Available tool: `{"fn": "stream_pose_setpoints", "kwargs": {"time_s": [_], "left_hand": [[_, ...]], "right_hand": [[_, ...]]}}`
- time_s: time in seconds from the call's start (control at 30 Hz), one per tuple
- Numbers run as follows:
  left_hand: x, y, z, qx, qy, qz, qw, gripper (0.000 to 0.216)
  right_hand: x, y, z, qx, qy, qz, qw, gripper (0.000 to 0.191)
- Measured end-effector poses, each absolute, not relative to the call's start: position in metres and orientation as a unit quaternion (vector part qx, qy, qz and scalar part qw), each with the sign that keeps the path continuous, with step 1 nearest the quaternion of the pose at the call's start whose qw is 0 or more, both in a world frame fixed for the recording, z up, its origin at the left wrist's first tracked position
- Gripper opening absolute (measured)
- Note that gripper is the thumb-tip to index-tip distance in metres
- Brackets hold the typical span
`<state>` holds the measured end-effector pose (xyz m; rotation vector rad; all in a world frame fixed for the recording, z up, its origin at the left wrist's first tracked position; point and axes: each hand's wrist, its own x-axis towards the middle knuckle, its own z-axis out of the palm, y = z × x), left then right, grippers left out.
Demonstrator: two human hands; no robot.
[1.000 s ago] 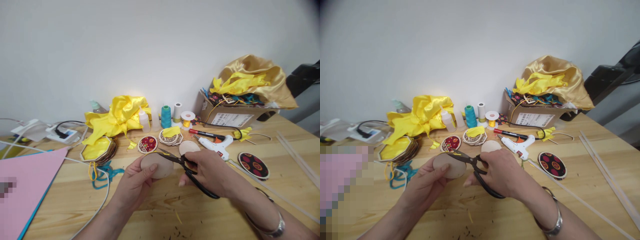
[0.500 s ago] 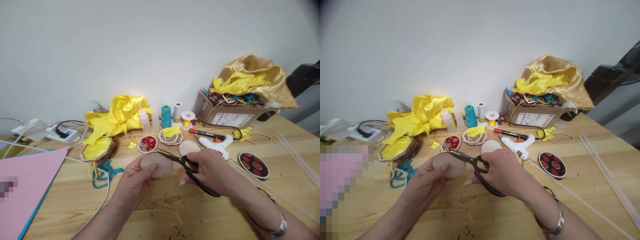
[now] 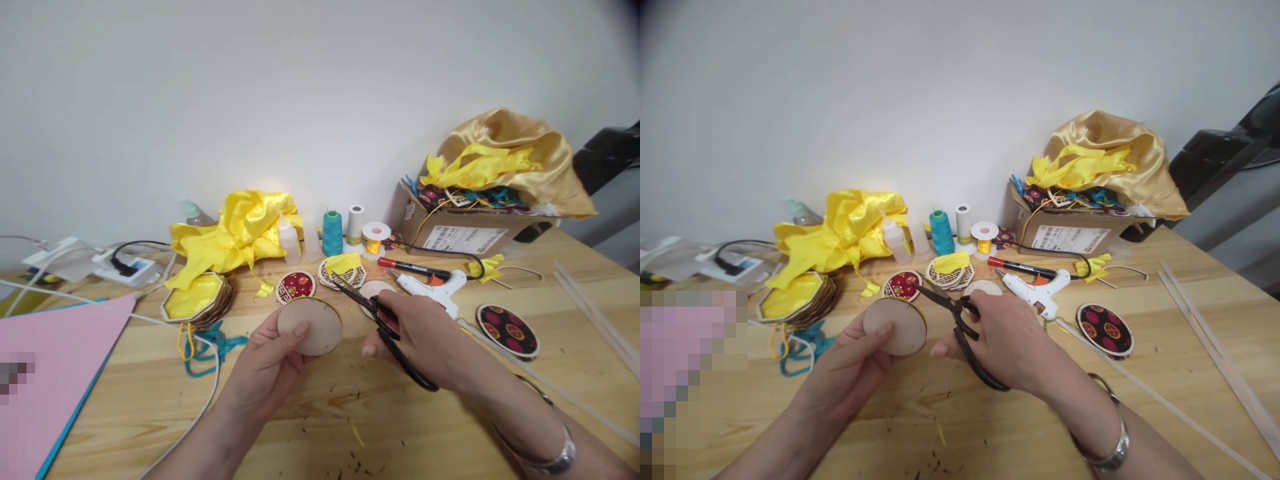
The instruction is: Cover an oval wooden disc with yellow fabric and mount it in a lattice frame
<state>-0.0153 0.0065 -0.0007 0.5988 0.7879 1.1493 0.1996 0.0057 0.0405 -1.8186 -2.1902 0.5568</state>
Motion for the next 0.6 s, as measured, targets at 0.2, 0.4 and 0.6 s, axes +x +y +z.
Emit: {"fn": "stream_pose_setpoints", "kwargs": {"time_s": [0.2,0.4,0.6], "left_hand": [[-0.015,0.008,0.001,0.211,0.348,0.538,0.738,0.034],[-0.012,0.006,0.002,0.187,0.348,0.544,0.741,0.042],[-0.010,0.005,0.005,0.183,0.347,0.540,0.745,0.045]], "right_hand": [[0.196,0.003,0.038,-0.595,-0.773,0.190,0.108,0.045],[0.190,0.003,0.032,-0.578,-0.790,0.178,0.106,0.047],[0.185,-0.003,0.032,-0.563,-0.804,0.161,0.108,0.051]]}}
